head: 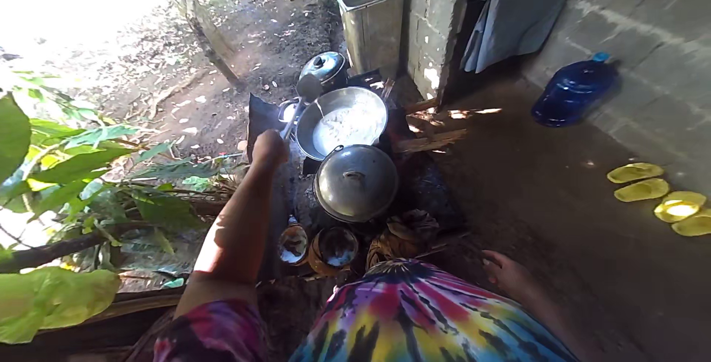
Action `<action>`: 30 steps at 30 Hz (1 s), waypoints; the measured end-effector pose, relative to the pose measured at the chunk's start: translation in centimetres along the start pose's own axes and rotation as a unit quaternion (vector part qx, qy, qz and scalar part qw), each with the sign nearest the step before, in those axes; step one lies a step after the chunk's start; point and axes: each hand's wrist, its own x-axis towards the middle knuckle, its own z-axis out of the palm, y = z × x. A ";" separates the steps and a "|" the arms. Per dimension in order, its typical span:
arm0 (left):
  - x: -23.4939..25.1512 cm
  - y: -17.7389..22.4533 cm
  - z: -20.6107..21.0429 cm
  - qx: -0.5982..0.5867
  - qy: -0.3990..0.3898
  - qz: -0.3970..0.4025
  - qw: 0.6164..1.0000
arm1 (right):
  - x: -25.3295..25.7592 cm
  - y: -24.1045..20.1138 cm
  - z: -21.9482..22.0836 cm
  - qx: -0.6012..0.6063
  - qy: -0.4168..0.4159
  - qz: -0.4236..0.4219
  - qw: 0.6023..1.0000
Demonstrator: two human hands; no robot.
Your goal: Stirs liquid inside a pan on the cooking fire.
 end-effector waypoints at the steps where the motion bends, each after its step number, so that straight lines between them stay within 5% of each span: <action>1: 0.3 -0.1 0.9 0.015 -0.014 -0.008 1.000 | 0.0 0.1 0.0 0.001 0.001 0.000 1.000; 9: 1.9 -0.1 4.7 0.033 -0.141 -0.024 0.989 | -0.3 1.0 0.1 0.013 0.006 0.022 1.000; 16: 1.6 0.9 3.6 -0.245 -0.207 -0.142 0.936 | 0.1 1.5 0.3 0.013 0.012 0.017 1.000; 21: 1.2 1.0 3.3 -0.331 -0.207 -0.152 0.908 | 0.1 1.3 0.2 0.017 0.010 0.028 0.999; 30: -1.1 2.3 -0.1 -0.256 -0.149 -0.109 0.949 | -0.4 -1.0 -0.2 -0.002 -0.001 -0.015 1.000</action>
